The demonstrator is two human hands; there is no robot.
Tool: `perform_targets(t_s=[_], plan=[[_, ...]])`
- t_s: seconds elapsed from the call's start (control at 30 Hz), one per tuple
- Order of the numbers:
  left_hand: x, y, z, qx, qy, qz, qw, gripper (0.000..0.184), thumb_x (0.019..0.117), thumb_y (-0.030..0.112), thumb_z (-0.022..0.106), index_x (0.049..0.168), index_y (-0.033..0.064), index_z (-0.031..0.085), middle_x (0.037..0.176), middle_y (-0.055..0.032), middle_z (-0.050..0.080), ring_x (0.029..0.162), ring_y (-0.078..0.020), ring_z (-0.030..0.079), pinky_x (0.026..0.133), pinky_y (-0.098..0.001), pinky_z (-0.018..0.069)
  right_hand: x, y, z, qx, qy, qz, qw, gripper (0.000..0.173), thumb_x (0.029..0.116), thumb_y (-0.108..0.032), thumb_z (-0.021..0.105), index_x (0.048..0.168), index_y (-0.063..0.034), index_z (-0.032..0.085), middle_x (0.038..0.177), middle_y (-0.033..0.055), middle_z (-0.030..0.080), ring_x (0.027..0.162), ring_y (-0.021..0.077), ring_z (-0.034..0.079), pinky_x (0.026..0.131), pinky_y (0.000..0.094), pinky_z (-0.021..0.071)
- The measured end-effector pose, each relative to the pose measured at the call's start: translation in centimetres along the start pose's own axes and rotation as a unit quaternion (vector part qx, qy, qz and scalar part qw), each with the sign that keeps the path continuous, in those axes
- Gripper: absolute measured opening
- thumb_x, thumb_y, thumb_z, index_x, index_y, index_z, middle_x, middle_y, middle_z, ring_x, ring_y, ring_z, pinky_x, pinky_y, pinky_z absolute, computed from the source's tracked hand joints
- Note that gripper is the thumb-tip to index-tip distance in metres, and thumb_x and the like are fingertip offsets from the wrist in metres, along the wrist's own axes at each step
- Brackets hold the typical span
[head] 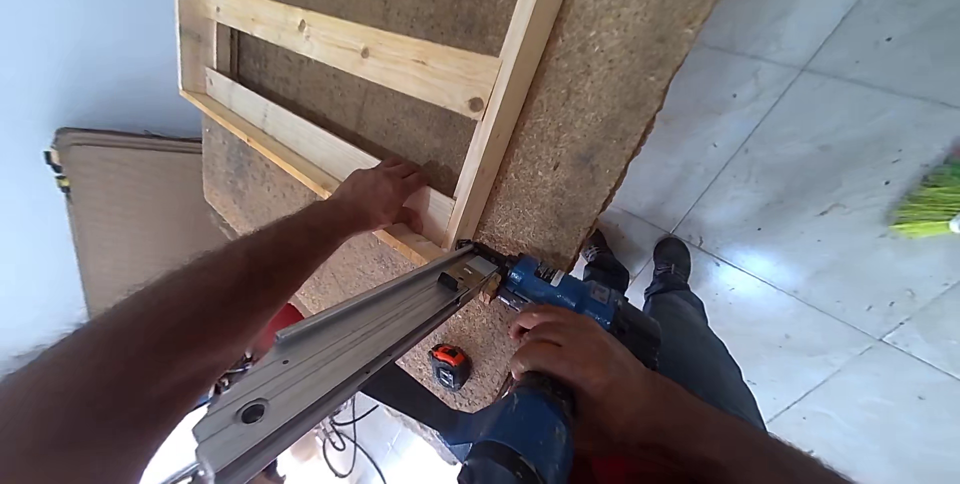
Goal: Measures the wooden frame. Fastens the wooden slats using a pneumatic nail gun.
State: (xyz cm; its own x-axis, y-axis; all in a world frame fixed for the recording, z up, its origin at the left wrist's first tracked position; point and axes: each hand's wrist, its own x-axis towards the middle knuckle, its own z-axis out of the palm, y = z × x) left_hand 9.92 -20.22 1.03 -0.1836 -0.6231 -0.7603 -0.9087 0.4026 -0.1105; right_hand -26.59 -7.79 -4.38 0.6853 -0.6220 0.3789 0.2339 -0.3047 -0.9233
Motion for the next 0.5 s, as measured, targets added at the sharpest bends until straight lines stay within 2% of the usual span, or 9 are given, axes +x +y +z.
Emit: perform_targets(t_s=[0.1, 0.2, 0.27, 0.3, 0.37, 0.4, 0.43, 0.47, 0.5], plan=[[-0.1, -0.5, 0.4, -0.009, 0.009, 0.001, 1.0, 0.074, 0.0841, 0.055, 0.08, 0.142, 0.0149, 0.059, 0.143, -0.0118, 0.059, 0.137, -0.034, 0.053, 0.102, -0.0556, 0.052, -0.4, -0.8, -0.7, -0.014, -0.004, 0.011, 1.0, 0.033, 0.0777, -0.037, 0.079, 0.098, -0.0142, 0.067, 0.094, 0.0051, 0.073, 0.118, 0.0276, 0.066, 0.113, 0.0507, 0.0459], [-0.4, 0.4, 0.2, -0.004, 0.031, -0.032, 0.999, 0.08, 0.0793, 0.059, 0.082, 0.143, 0.0175, 0.058, 0.151, -0.0113, 0.054, 0.143, -0.035, 0.047, 0.114, -0.0563, 0.042, -0.7, -1.5, -1.8, -0.038, -0.02, 0.008, 0.999, 0.034, 0.0783, -0.042, 0.078, 0.095, -0.0139, 0.067, 0.094, 0.0054, 0.073, 0.119, 0.0283, 0.066, 0.114, 0.0503, 0.0452], [-1.8, 3.4, -1.8, -0.074, 0.063, -0.104, 0.99, 0.077, 0.0843, 0.044, 0.084, 0.149, 0.0147, 0.053, 0.157, -0.0149, 0.046, 0.146, -0.038, 0.042, 0.115, -0.0598, 0.0385, -0.6, -1.8, -2.5, -0.058, -0.02, -0.003, 0.998, 0.034, 0.0802, -0.044, 0.076, 0.095, -0.0144, 0.066, 0.093, 0.0048, 0.073, 0.119, 0.0279, 0.065, 0.111, 0.0475, 0.0482], [-3.4, 5.4, -2.5, -0.146, 0.12, -0.125, 0.974, 0.063, 0.0913, 0.036, 0.079, 0.144, 0.0107, 0.057, 0.151, -0.0155, 0.052, 0.138, -0.0373, 0.051, 0.109, -0.0604, 0.0451, -0.5, -1.9, -2.8, -0.066, -0.021, -0.005, 0.998, 0.035, 0.0792, -0.044, 0.077, 0.095, -0.0145, 0.067, 0.093, 0.0046, 0.073, 0.118, 0.028, 0.065, 0.11, 0.0465, 0.0495], [-6.6, 8.5, -2.1, -0.338, 0.228, -0.156, 0.9, 0.034, 0.1015, 0.032, 0.064, 0.126, 0.0088, 0.069, 0.121, -0.0092, 0.071, 0.106, -0.0249, 0.071, 0.089, -0.05, 0.0602, -0.3, -2.3, -3.2, -0.082, -0.028, -0.006, 0.996, 0.035, 0.0772, -0.043, 0.078, 0.095, -0.0145, 0.067, 0.092, 0.0043, 0.072, 0.118, 0.0282, 0.065, 0.108, 0.0458, 0.051], [-8.1, 9.7, -1.3, -0.472, 0.253, -0.145, 0.832, 0.029, 0.1056, 0.031, 0.055, 0.114, 0.0087, 0.071, 0.104, -0.0066, 0.075, 0.09, -0.0205, 0.074, 0.077, -0.0443, 0.0631, -0.1, -2.5, -3.3, -0.092, -0.035, -0.005, 0.995, 0.036, 0.0766, -0.043, 0.079, 0.095, -0.0148, 0.067, 0.093, 0.0041, 0.072, 0.118, 0.0279, 0.065, 0.108, 0.0456, 0.0508], [-9.6, 10.7, -0.3, -0.613, 0.249, -0.089, 0.744, 0.044, 0.1097, 0.035, 0.038, 0.11, 0.0071, 0.072, 0.103, -0.0077, 0.077, 0.092, -0.0206, 0.074, 0.078, -0.0416, 0.0632, 0.1, -2.7, -3.4, -0.102, -0.042, -0.007, 0.994, 0.037, 0.0758, -0.043, 0.079, 0.096, -0.0149, 0.067, 0.093, 0.0038, 0.073, 0.119, 0.0276, 0.065, 0.108, 0.0454, 0.0505], [-10.9, 11.4, 1.0, -0.723, 0.238, -0.006, 0.649, 0.067, 0.1105, 0.05, 0.025, 0.109, 0.0051, 0.074, 0.111, -0.0112, 0.076, 0.105, -0.0244, 0.073, 0.09, -0.0426, 0.0611, 0.4, -2.8, -3.5, -0.11, -0.048, -0.01, 0.993, 0.038, 0.0755, -0.044, 0.079, 0.096, -0.0149, 0.067, 0.093, 0.0038, 0.073, 0.119, 0.0274, 0.065, 0.109, 0.0455, 0.0501], [-11.7, 11.8, 2.1, -0.785, 0.228, 0.075, 0.571, 0.081, 0.1064, 0.064, 0.019, 0.108, 0.0059, 0.076, 0.123, -0.0129, 0.074, 0.125, -0.0299, 0.065, 0.107, -0.046, 0.0523, 0.8, -2.7, -3.3, -0.115, -0.05, -0.017, 0.992, 0.038, 0.0754, -0.044, 0.079, 0.096, -0.0145, 0.068, 0.093, 0.0043, 0.073, 0.119, 0.0275, 0.065, 0.109, 0.0457, 0.0498]])
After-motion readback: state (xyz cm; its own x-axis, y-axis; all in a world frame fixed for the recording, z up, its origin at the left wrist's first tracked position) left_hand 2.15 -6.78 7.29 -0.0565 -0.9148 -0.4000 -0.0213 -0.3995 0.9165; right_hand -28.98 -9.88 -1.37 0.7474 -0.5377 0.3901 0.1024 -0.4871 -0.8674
